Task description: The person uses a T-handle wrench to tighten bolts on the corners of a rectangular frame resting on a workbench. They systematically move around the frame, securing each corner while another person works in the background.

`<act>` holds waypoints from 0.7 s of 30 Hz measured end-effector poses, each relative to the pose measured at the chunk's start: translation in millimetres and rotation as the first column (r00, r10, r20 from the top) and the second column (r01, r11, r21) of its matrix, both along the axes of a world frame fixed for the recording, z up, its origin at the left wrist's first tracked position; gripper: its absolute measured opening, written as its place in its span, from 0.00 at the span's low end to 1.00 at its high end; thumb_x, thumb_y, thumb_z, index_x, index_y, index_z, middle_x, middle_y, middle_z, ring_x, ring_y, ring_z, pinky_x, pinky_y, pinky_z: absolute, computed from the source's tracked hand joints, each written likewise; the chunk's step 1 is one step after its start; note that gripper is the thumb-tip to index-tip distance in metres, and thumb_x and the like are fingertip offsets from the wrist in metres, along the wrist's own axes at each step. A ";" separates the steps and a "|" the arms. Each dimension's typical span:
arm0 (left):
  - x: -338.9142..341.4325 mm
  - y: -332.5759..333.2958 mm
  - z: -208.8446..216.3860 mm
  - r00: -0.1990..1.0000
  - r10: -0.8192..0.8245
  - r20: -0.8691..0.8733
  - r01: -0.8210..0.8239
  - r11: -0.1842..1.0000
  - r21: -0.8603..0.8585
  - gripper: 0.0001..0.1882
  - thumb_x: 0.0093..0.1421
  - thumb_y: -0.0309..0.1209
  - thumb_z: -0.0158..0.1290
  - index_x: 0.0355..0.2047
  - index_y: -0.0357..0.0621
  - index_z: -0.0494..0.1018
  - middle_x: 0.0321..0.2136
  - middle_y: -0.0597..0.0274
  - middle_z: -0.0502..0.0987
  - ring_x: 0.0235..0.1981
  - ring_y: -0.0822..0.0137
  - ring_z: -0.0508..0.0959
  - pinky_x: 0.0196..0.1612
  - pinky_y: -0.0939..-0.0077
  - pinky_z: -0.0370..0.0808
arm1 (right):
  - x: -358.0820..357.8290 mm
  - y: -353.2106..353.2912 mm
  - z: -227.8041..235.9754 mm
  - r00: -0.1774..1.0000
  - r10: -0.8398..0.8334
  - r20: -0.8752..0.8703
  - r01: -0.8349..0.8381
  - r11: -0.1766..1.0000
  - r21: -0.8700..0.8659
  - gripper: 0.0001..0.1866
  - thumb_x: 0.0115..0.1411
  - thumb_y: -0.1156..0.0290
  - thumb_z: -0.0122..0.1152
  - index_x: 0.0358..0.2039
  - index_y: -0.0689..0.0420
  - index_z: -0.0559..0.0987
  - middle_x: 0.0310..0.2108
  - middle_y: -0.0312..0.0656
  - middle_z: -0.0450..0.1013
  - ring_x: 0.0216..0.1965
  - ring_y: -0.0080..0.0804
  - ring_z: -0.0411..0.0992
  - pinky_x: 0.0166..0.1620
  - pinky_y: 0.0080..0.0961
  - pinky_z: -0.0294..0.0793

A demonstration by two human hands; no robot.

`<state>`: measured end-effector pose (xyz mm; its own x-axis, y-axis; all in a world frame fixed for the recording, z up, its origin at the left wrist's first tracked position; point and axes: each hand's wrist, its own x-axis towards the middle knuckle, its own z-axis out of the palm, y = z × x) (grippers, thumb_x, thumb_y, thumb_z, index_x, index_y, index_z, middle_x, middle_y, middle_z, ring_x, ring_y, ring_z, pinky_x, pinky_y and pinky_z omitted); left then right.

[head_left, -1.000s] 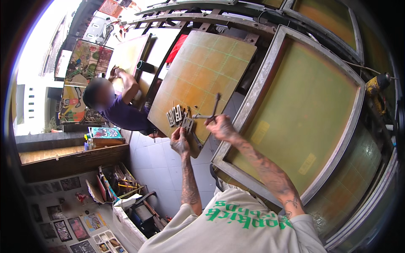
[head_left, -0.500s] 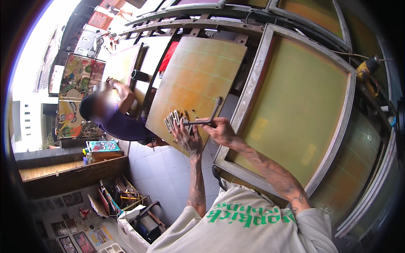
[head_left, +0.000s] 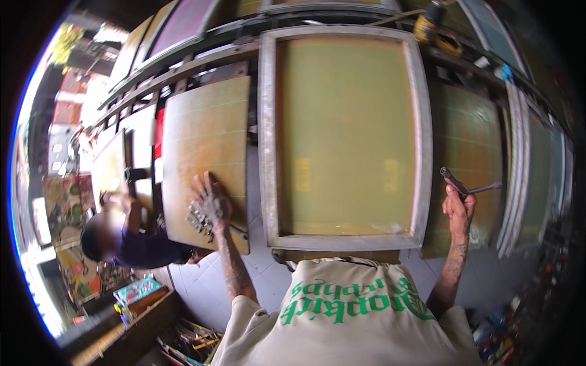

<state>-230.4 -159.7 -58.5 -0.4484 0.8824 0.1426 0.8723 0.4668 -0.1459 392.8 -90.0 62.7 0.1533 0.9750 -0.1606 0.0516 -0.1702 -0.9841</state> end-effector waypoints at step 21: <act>136.7 30.2 45.7 0.786 -0.261 0.560 -0.047 0.879 0.475 0.28 0.68 0.46 0.52 0.61 0.41 0.68 0.60 0.46 0.68 0.61 0.50 0.67 0.63 0.57 0.62 | 154.5 -101.7 -119.2 0.678 -0.339 0.652 0.427 0.904 0.026 0.22 0.62 0.72 0.63 0.57 0.58 0.74 0.43 0.43 0.76 0.38 0.30 0.76 0.42 0.28 0.76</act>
<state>-93.7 -129.6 -12.8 -0.4820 0.8352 0.2649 0.7537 0.2410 0.6115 547.3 -191.7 -56.5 0.6165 0.7874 0.0034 0.5508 -0.4282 -0.7165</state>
